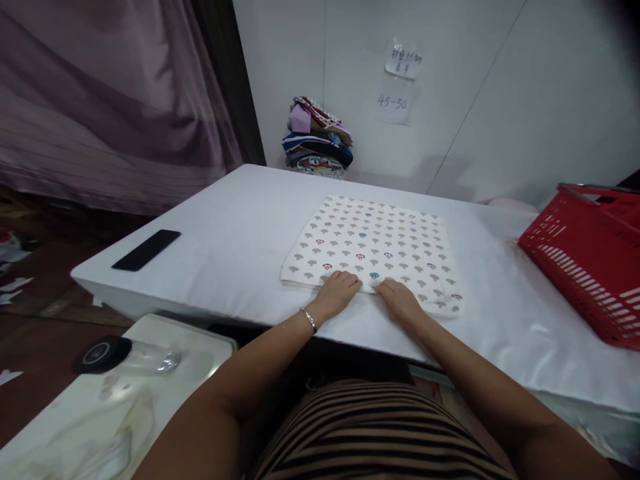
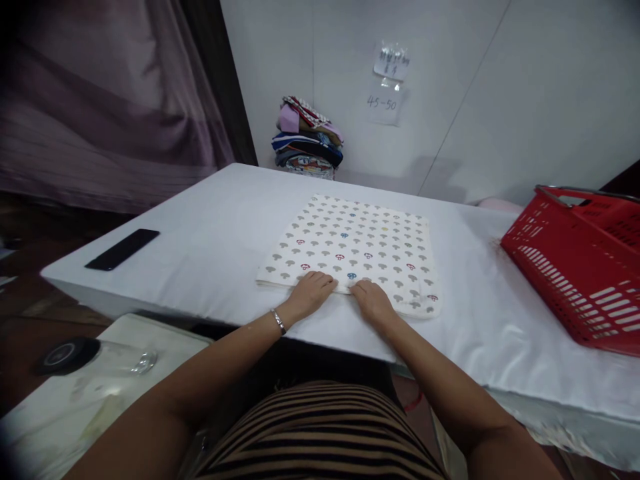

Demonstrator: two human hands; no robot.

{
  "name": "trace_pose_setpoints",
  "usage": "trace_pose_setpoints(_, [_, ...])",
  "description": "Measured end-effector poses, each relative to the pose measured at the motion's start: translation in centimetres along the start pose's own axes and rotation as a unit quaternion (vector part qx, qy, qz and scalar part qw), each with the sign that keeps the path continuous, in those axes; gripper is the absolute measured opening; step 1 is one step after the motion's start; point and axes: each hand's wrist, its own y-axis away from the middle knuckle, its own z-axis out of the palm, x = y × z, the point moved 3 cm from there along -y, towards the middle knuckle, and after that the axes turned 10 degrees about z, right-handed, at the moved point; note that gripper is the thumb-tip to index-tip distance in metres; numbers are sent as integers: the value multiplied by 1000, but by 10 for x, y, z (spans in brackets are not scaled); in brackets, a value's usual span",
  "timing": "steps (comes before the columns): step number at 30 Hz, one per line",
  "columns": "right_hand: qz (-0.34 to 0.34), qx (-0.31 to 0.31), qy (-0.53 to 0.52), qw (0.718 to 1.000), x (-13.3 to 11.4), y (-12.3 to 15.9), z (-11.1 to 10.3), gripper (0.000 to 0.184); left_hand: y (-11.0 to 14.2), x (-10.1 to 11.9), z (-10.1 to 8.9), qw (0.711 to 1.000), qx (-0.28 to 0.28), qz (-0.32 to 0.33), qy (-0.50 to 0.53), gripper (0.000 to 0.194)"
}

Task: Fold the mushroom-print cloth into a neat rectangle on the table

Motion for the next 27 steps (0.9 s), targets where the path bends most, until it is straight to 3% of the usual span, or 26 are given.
trace_pose_setpoints(4, [-10,6,12,1000,-3,1,0,24,-13,5,9,999,-15,30,5,16])
trace_pose_setpoints(8, [-9,34,28,999,1,12,-3,24,-18,2,10,1000,-3,6,10,13])
trace_pose_setpoints(20, [80,58,69,993,65,89,-42,27,-18,1,8,999,36,9,27,19])
trace_pose_setpoints(27, [100,41,105,989,85,97,-49,23,-22,0,4,999,38,9,17,20])
